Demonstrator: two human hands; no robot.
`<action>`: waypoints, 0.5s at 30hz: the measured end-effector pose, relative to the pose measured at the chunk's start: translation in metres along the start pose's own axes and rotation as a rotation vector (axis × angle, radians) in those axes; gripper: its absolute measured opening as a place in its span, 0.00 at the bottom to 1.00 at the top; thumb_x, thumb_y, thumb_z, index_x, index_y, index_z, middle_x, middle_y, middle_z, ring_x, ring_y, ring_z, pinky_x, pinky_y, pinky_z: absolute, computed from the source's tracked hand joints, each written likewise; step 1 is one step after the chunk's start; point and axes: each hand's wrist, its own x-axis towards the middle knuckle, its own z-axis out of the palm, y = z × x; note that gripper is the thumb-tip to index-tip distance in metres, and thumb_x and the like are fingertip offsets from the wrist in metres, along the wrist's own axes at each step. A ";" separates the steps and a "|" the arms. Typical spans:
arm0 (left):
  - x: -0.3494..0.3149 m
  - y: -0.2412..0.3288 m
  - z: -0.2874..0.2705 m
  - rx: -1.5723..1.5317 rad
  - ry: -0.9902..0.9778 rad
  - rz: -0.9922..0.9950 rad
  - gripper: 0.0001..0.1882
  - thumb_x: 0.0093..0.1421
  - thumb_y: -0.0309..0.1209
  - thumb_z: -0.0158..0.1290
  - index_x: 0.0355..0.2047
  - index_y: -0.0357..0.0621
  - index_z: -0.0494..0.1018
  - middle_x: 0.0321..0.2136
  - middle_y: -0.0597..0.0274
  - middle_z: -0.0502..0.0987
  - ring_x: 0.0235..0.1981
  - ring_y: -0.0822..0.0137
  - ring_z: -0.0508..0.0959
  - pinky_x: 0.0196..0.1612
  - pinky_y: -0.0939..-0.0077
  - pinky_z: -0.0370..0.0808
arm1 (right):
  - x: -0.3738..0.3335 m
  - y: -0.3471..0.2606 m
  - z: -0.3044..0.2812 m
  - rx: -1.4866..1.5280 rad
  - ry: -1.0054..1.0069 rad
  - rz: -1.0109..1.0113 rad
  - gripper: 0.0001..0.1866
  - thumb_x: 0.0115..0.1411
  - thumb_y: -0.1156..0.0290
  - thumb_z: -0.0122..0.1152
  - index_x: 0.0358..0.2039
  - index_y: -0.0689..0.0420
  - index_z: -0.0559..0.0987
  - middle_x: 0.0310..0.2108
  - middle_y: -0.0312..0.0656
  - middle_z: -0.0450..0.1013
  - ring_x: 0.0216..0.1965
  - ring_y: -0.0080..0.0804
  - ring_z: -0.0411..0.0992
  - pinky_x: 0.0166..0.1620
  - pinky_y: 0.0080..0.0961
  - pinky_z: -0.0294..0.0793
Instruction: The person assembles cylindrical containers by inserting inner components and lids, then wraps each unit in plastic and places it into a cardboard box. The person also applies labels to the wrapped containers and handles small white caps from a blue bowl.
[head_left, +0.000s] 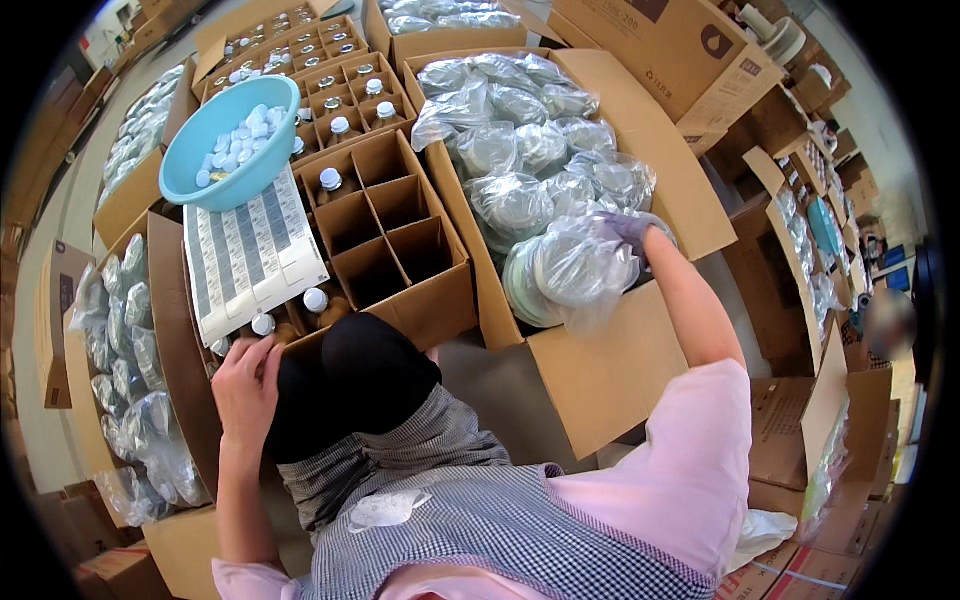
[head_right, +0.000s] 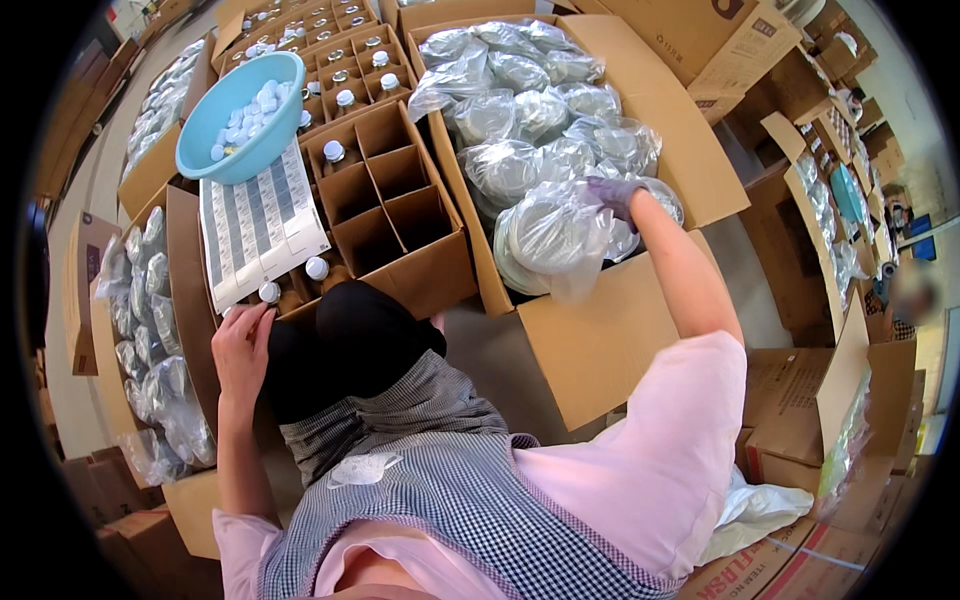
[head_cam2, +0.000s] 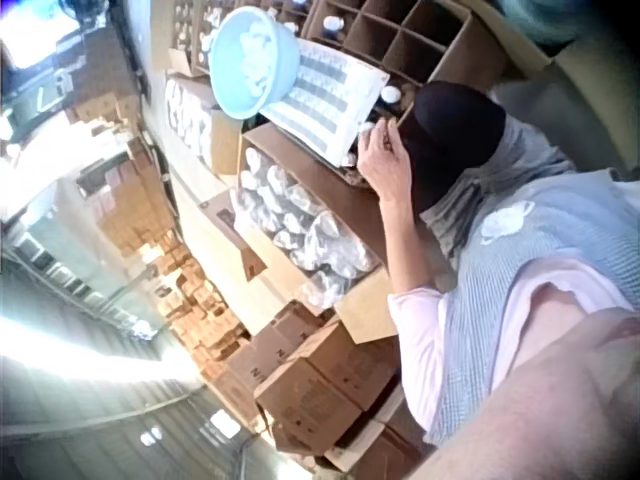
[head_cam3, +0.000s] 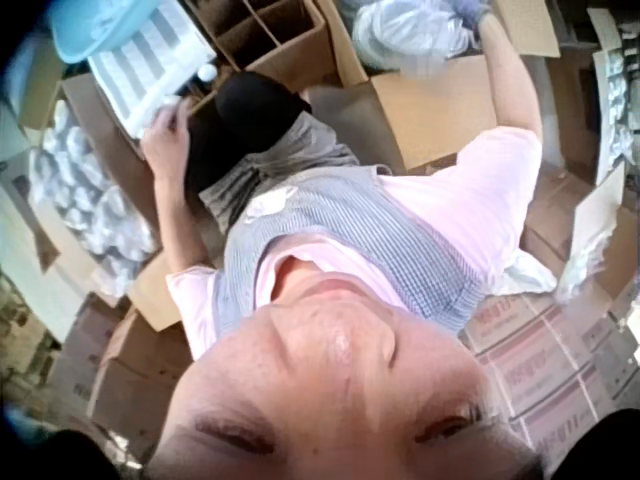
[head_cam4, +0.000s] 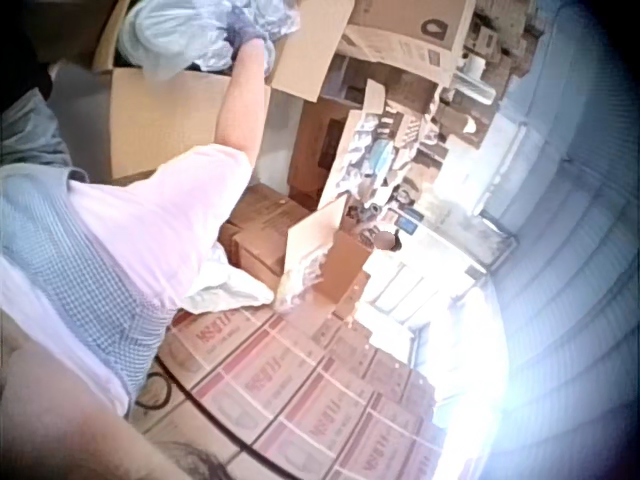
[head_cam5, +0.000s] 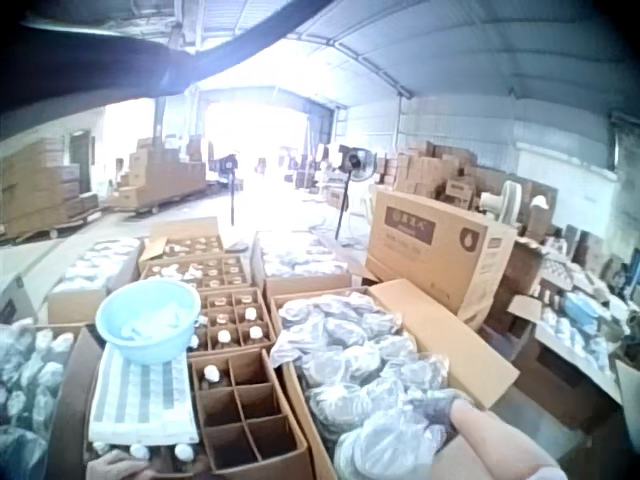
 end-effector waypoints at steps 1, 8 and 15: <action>0.006 0.008 0.003 -0.095 0.005 -0.002 0.08 0.59 0.25 0.59 0.38 0.36 0.79 0.28 0.56 0.77 0.23 0.63 0.77 0.27 0.74 0.74 | -0.013 -0.003 -0.005 0.109 0.039 0.007 0.17 0.62 0.58 0.55 0.43 0.58 0.78 0.55 0.54 0.69 0.55 0.45 0.69 0.58 0.39 0.68; 0.018 0.058 0.050 -1.053 -0.341 -0.351 0.19 0.69 0.33 0.49 0.54 0.29 0.69 0.37 0.54 0.78 0.33 0.68 0.81 0.32 0.78 0.81 | -0.145 -0.071 -0.028 1.031 0.332 -0.406 0.18 0.63 0.56 0.55 0.41 0.59 0.75 0.59 0.55 0.64 0.60 0.45 0.64 0.62 0.40 0.64; 0.047 0.110 0.075 -1.785 -0.484 -0.732 0.49 0.62 0.63 0.45 0.68 0.37 0.45 0.51 0.42 0.72 0.50 0.51 0.76 0.50 0.53 0.76 | -0.231 -0.221 0.034 0.846 0.430 -0.903 0.22 0.62 0.48 0.57 0.36 0.57 0.72 0.67 0.59 0.53 0.67 0.49 0.54 0.67 0.44 0.55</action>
